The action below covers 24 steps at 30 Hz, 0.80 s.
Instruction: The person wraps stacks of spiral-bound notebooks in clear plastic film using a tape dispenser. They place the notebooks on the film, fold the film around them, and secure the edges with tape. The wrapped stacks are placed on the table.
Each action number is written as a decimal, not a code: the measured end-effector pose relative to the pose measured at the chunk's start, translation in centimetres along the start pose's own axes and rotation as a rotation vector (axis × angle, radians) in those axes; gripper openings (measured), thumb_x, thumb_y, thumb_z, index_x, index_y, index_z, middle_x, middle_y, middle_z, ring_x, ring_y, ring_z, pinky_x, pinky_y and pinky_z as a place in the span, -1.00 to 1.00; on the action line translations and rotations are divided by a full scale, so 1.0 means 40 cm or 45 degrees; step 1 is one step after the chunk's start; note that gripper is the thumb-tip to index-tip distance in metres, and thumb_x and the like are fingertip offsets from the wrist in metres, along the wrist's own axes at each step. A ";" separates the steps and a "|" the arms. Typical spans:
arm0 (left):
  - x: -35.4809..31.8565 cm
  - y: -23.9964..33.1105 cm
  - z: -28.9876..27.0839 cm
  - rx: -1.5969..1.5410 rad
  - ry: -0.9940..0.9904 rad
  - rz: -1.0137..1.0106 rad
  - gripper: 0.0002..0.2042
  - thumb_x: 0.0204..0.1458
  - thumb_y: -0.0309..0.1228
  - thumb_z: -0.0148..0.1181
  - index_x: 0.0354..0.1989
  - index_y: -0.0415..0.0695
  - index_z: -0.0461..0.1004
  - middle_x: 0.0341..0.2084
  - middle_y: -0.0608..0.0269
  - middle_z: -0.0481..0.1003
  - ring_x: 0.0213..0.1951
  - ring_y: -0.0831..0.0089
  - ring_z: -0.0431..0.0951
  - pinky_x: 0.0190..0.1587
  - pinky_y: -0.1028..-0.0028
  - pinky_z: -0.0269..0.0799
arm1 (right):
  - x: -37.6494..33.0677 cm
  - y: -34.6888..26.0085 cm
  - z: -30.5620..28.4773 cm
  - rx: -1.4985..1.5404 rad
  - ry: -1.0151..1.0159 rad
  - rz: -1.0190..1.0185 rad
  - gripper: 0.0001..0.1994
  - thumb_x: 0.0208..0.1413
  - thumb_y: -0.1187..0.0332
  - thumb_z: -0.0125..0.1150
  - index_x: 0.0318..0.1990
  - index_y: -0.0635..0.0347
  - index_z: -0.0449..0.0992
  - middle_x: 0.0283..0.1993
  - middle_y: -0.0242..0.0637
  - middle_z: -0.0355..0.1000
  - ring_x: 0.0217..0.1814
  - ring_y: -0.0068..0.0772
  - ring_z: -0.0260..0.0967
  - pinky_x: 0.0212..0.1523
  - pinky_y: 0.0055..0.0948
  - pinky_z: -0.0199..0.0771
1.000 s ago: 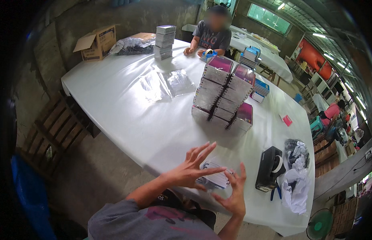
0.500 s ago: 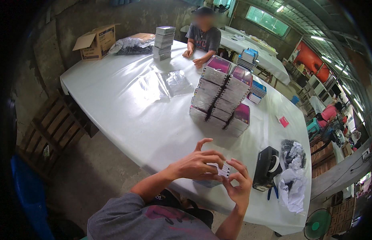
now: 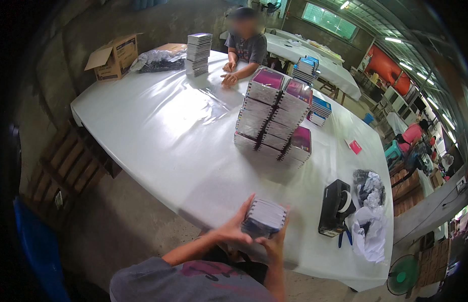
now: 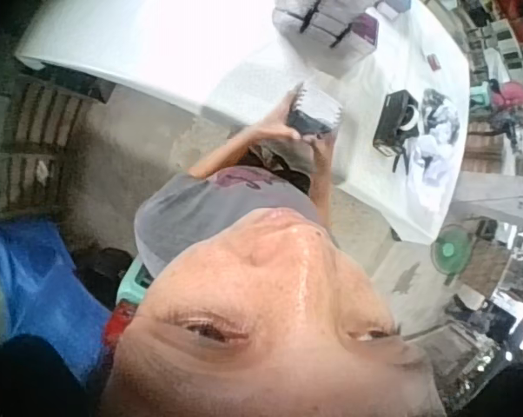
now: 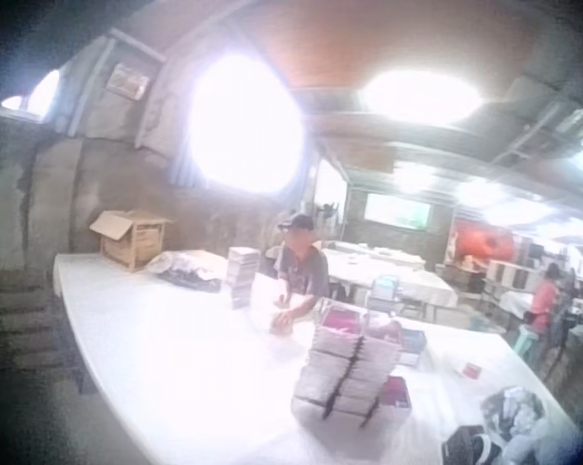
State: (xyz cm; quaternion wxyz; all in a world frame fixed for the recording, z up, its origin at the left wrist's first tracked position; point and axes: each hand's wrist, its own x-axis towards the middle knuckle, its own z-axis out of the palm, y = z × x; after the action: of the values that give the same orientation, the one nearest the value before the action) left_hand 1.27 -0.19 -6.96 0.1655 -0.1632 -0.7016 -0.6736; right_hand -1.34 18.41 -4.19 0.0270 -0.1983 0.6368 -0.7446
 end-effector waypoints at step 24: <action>0.109 0.170 -0.008 -0.100 0.194 0.774 0.13 -0.27 0.24 0.19 0.35 -0.08 -0.36 0.32 -0.17 -0.34 0.35 -0.03 -0.40 0.28 0.01 -0.55 | 0.016 -0.171 -0.003 -0.271 0.171 -0.665 0.31 -0.48 -0.36 0.34 0.35 0.25 -0.24 0.40 0.12 -0.28 0.45 -0.02 -0.31 0.36 -0.09 -0.32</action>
State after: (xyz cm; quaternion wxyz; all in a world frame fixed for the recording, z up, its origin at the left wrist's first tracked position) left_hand 0.46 -0.21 1.07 0.4049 -0.3209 -0.5797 -0.6301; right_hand -0.54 19.62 2.51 -0.2288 -0.3076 0.6391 -0.6668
